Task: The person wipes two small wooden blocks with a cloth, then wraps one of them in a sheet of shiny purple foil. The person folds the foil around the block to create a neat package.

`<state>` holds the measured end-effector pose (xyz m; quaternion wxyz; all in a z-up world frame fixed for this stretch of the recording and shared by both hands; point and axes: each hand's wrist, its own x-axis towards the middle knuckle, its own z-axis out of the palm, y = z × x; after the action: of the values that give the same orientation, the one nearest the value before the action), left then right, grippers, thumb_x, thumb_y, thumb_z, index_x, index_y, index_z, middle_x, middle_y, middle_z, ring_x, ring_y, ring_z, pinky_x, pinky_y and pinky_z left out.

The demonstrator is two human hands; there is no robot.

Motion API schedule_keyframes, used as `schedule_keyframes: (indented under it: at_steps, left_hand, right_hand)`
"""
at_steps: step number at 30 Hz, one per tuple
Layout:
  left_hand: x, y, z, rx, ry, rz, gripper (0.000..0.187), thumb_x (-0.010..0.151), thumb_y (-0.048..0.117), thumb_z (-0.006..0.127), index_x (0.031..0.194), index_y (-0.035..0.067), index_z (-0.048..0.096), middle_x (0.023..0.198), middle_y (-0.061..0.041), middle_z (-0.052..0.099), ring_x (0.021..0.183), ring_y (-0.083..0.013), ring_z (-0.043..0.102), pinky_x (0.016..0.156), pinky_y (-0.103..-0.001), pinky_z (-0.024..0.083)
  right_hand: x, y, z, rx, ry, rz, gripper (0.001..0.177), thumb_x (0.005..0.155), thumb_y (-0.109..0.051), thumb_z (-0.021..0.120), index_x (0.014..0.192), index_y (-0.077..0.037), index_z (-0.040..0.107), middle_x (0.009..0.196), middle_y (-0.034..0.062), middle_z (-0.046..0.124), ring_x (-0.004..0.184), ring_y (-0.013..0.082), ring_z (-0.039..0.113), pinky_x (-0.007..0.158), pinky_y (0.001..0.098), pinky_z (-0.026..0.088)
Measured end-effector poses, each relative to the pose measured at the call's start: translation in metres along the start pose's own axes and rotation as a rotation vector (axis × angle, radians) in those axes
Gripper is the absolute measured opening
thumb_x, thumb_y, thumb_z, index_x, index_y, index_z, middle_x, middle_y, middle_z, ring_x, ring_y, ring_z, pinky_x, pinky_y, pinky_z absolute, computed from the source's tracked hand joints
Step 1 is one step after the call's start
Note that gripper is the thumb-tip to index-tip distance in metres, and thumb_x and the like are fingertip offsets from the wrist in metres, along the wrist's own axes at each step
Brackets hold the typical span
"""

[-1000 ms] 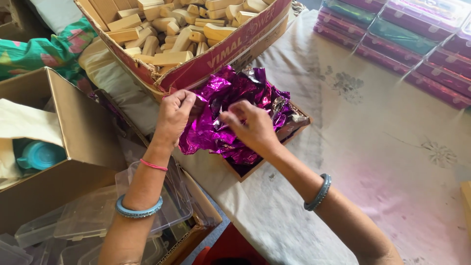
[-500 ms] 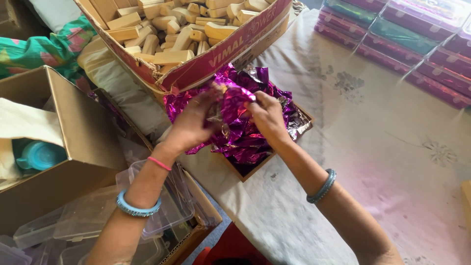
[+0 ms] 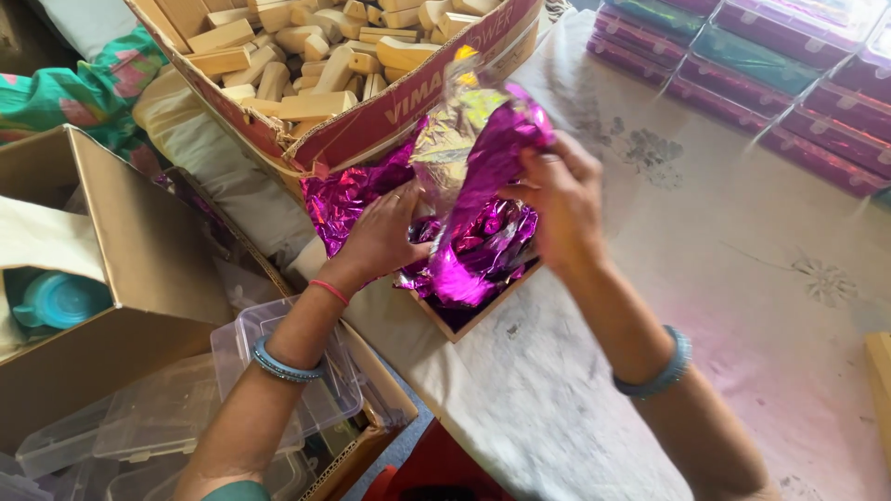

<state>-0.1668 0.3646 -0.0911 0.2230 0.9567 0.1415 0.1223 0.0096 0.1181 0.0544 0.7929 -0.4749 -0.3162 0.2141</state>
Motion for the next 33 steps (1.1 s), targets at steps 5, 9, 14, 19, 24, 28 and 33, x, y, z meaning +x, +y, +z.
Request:
schedule_keyframes:
  at_steps: [5, 9, 14, 19, 24, 28, 33]
  left_hand:
    - [0.015, 0.107, -0.067, 0.057, -0.152, -0.139, 0.081, 0.085, 0.047, 0.072, 0.152, 0.008, 0.045, 0.159, -0.013, 0.049, 0.148, -0.031, 0.046, 0.125, -0.04, 0.035]
    - [0.02, 0.075, -0.046, 0.036, -0.067, 0.072, 0.108, 0.078, 0.052, 0.076, 0.157, -0.002, 0.027, 0.159, -0.023, 0.033, 0.146, -0.0357, 0.033, 0.119, -0.042, 0.027]
    - [0.016, 0.078, -0.058, 0.359, -0.015, 0.099, 0.091, 0.09, 0.058, 0.065, 0.149, -0.007, 0.041, 0.156, -0.026, 0.041, 0.144, -0.0374, 0.04, 0.116, -0.044, 0.034]
    - [0.016, 0.183, -0.101, 0.395, 0.135, 0.192, 0.065, 0.096, 0.045, 0.063, 0.142, 0.0, 0.059, 0.145, -0.019, 0.059, 0.131, -0.0356, 0.057, 0.107, -0.045, 0.046]
    - [0.021, 0.289, -0.093, 0.207, 0.276, 0.402, 0.045, 0.098, 0.028, 0.069, 0.133, -0.001, 0.066, 0.136, -0.018, 0.067, 0.12, -0.0345, 0.066, 0.102, -0.042, 0.053]
    - [0.035, 0.348, -0.041, -0.147, 0.122, 0.586, 0.029, 0.1, 0.014, 0.064, 0.124, -0.001, 0.07, 0.13, -0.018, 0.068, 0.113, -0.0318, 0.069, 0.095, -0.039, 0.058]
    - [0.061, 0.383, 0.057, -0.396, -0.053, 0.761, 0.024, 0.099, 0.006, 0.06, 0.12, -0.001, 0.069, 0.129, -0.016, 0.069, 0.111, -0.0315, 0.07, 0.097, -0.039, 0.057]
  right_hand:
    - [-0.025, -0.062, -0.071, 0.132, 0.005, 0.066, 0.026, 0.108, -0.007, 0.049, 0.127, 0.002, 0.065, 0.108, 0.0098, 0.071, 0.09, 0.0189, 0.07, 0.083, 0.0358, 0.062]
    - [-0.074, -0.08, -0.153, 0.0, 0.17, 0.117, 0.027, 0.101, -0.005, 0.048, 0.123, 0.001, 0.064, 0.105, 0.0104, 0.073, 0.091, 0.0205, 0.072, 0.081, 0.0366, 0.063]
    - [-0.152, -0.07, -0.263, -0.178, 0.327, 0.239, 0.02, 0.103, -0.006, 0.054, 0.118, 0.001, 0.065, 0.098, 0.0124, 0.072, 0.088, 0.0217, 0.072, 0.073, 0.0354, 0.059]
    - [-0.207, -0.063, -0.312, -0.428, 0.382, 0.289, 0.019, 0.105, -0.015, 0.055, 0.113, -0.001, 0.065, 0.097, 0.0115, 0.074, 0.089, 0.0191, 0.072, 0.074, 0.0337, 0.06]
    - [-0.217, -0.064, -0.332, -0.456, 0.341, 0.316, 0.021, 0.105, -0.019, 0.055, 0.112, -0.002, 0.065, 0.095, 0.011, 0.075, 0.088, 0.018, 0.073, 0.073, 0.0331, 0.059]
    - [-0.219, -0.048, -0.344, -0.443, 0.342, 0.297, 0.02, 0.105, -0.016, 0.055, 0.115, -0.003, 0.067, 0.097, 0.0072, 0.074, 0.087, 0.0141, 0.071, 0.075, 0.0297, 0.057]
    - [-0.228, -0.034, -0.36, -0.464, 0.301, 0.238, 0.017, 0.106, -0.012, 0.055, 0.113, -0.002, 0.068, 0.096, 0.0038, 0.073, 0.086, 0.0104, 0.067, 0.078, 0.0269, 0.057]
